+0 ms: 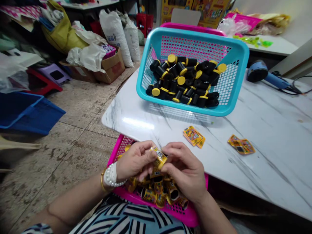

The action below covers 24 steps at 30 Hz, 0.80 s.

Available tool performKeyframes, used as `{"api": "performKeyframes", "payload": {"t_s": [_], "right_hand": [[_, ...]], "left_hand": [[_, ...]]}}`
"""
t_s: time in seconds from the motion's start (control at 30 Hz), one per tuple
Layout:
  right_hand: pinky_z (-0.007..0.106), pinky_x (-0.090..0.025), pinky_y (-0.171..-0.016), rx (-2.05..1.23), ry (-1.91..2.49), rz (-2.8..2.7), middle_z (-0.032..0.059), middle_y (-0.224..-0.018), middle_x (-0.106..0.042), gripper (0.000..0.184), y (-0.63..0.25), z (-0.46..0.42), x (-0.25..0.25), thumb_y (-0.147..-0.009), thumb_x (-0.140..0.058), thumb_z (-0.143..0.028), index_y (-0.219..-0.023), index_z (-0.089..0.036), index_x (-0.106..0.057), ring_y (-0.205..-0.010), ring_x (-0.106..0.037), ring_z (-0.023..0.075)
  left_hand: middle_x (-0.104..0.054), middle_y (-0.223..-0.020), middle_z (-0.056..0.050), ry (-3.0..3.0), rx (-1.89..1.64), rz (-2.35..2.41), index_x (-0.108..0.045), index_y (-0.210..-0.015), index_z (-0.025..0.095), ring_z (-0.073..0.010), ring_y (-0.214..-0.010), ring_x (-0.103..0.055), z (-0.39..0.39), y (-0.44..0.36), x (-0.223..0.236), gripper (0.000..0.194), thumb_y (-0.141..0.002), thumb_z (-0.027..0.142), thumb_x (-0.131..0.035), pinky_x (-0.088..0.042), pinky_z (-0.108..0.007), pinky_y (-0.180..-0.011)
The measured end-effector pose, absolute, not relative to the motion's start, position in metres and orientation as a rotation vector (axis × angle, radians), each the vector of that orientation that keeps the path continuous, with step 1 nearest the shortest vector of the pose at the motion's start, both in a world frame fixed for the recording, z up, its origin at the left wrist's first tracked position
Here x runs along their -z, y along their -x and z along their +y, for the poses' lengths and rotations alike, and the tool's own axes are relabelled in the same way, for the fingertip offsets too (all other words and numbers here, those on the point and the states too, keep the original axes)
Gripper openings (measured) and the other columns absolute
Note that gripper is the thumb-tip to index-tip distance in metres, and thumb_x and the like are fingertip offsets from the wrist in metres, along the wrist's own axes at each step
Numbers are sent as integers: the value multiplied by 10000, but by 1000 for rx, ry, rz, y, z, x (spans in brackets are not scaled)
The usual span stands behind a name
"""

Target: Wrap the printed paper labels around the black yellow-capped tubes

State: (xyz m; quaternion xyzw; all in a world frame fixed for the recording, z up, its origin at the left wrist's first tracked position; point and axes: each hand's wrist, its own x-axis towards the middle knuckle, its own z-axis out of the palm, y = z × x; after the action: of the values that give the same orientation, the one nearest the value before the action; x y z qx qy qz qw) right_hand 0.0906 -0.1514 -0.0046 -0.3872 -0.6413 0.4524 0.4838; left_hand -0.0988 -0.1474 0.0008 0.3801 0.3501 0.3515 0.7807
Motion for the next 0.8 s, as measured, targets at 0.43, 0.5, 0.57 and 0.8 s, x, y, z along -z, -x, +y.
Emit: {"api": "performKeyframes", "payload": {"t_s": [0.43, 0.5, 0.57, 0.8], "right_hand": [[375, -544, -712, -15, 1441, -1891, 76, -963, -714, 221, -143, -105, 9, -907, -683, -297, -1100, -254, -781, -809, -655, 216], [411, -522, -745, 97, 1511, -1972, 78, -864, -709, 173, -154, -85, 18, -898, -680, -313, -968, -218, -807, -817, -632, 244], [406, -508, -731, 125, 1525, -2039, 67, -799, -703, 151, -158, -75, 23, -892, -682, -295, -855, -207, -799, -788, -606, 242], [367, -517, -727, 166, 1209, -1899, 38, -808, -694, 57, -130, -99, 7, -854, -753, -193, -898, -219, -776, -767, -615, 198]], "left_hand": [[-613, -570, 30, -1413, -690, 1762, -581, -1065, 170, -146, -439, -545, -160, 170, 25, 406, -877, 526, -631, -366, -239, -454], [-621, -563, 11, -1620, -621, 1914, -591, -997, 166, -173, -481, -570, -158, 172, 33, 357, -877, 499, -637, -371, -266, -505], [-617, -546, 10, -1732, -632, 1954, -600, -950, 167, -175, -483, -573, -160, 171, 36, 322, -883, 480, -638, -368, -272, -518], [-608, -534, 37, -1681, -1250, 1714, -673, -771, 187, -90, -444, -527, -173, 140, -2, 180, -890, 323, -665, -406, -209, -491]]}}
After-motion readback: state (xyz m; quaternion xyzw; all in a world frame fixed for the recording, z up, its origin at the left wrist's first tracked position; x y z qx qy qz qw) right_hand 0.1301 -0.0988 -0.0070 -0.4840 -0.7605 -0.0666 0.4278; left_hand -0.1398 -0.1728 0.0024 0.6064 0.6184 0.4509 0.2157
